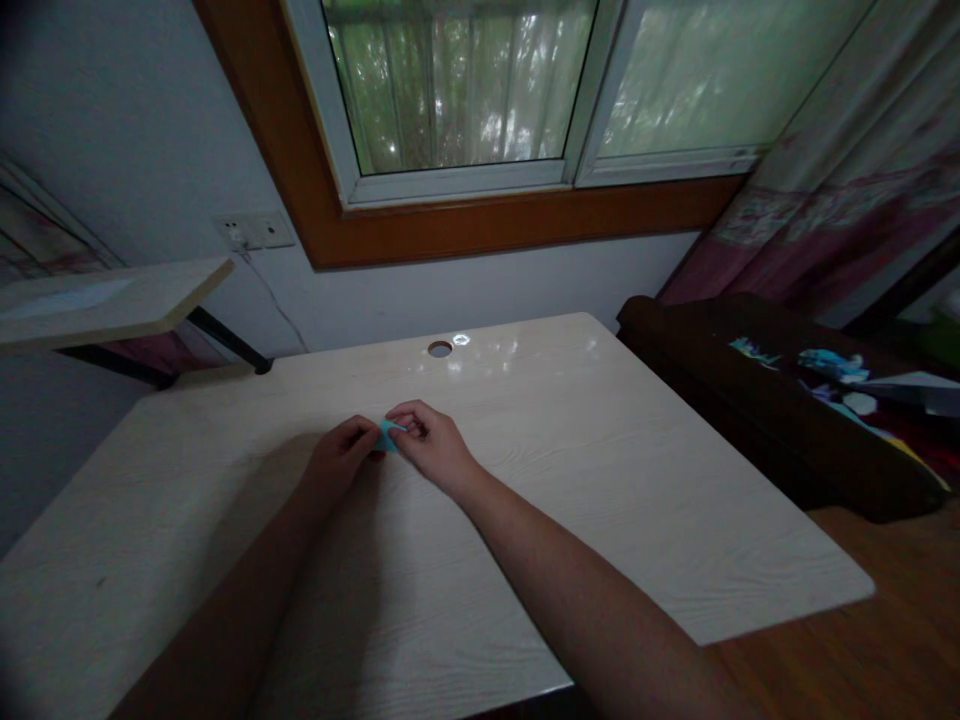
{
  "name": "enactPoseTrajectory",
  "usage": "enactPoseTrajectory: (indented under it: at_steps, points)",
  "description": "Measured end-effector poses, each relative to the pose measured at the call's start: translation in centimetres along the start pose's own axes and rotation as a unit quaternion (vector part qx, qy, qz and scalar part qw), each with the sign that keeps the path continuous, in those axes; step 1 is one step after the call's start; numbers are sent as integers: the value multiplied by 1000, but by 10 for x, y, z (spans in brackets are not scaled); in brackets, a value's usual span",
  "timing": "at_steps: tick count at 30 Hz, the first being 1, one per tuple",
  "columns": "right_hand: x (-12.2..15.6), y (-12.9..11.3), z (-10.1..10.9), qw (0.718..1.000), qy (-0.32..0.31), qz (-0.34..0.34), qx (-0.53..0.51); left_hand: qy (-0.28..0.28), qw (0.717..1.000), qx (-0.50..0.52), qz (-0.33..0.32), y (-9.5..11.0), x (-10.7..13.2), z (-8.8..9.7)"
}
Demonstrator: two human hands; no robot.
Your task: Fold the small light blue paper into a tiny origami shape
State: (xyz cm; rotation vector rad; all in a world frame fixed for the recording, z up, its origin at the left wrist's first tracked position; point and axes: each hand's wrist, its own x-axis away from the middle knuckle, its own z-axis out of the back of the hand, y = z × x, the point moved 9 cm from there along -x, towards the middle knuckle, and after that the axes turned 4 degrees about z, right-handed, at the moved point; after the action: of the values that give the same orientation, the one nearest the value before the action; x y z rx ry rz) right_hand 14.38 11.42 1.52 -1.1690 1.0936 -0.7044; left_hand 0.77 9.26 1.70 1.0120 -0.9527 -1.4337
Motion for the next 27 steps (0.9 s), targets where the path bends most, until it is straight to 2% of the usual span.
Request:
enactPoseTrajectory:
  at_steps: [3,6,14,27]
  points:
    - [-1,4,-1,1000,-7,-14,15,-14,1000,-23,-8,0,0,-4]
    - [-3,11,3,1000,12,-26,-5,-17,999,-43,-17,2,0,-6]
    - [-4,14,6,999,34,-8,-19,-4,996,-88,-14,6,3,-5]
    - [-5,11,15,995,89,-1,-45,24,997,-76,0,10,4,0]
